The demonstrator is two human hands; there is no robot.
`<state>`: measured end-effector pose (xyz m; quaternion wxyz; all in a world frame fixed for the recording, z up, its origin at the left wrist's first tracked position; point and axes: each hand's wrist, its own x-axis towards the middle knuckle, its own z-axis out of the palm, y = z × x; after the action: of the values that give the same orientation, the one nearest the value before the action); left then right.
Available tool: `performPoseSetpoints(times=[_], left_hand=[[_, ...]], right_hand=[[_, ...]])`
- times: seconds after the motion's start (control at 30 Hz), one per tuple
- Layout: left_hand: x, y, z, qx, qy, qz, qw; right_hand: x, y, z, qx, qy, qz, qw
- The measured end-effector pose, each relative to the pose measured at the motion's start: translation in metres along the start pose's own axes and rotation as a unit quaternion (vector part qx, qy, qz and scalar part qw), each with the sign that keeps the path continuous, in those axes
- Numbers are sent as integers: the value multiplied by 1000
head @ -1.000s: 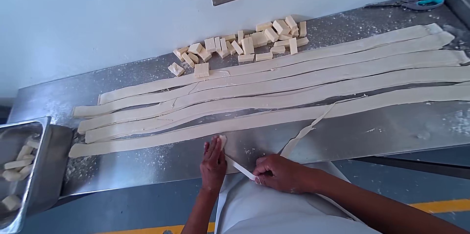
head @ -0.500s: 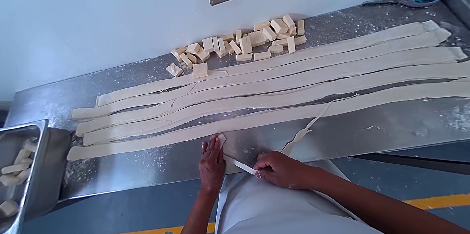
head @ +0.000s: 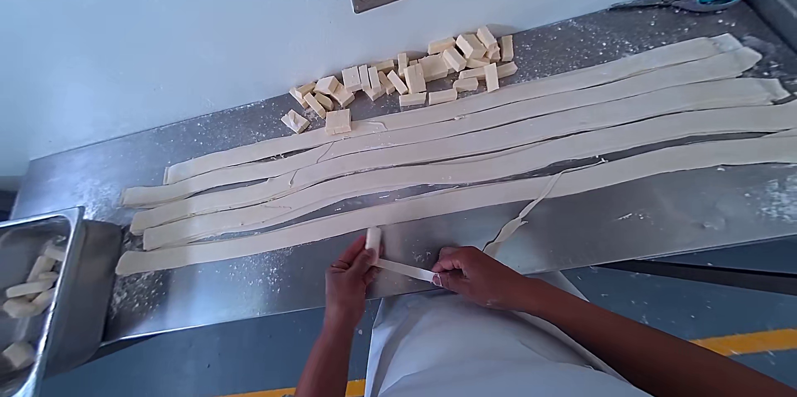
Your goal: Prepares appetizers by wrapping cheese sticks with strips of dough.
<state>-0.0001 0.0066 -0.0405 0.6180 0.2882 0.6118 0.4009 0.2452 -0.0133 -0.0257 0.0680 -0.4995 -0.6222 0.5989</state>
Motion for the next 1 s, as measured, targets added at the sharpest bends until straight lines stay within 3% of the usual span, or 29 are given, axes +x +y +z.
performPoseSetpoints(times=[0.03,0.1,0.23,0.33,0.43,0.47,0.53,0.6,0.77,1.0], left_hand=[[4,8,-4,-97,11,-54,994],[10,16,-13,-183,29,-98,978],[13,17,-14,-118,95,-69,986],[14,3,-13,152,129,65,978],[14,-25,-13,418,118,292,852],[15,-38,-12,451,106,348,815],[14,-58,-11,461,73,421,778],[10,-64,-11,445,44,444,776],[17,-51,-19,382,65,369,844],[17,-65,-8,410,59,410,813]], right_hand=[[0,1,-2,7,8,4,1000],[2,1,-5,17,14,9,1000],[2,0,-9,29,-2,9,1000],[2,-1,-8,37,-27,15,999],[6,-2,-7,40,-27,23,999],[7,-2,-8,43,-24,28,998],[9,-2,-8,51,-17,39,998],[10,-2,-10,58,-13,54,997],[13,2,-9,66,-6,67,996],[16,0,-9,42,-62,83,994]])
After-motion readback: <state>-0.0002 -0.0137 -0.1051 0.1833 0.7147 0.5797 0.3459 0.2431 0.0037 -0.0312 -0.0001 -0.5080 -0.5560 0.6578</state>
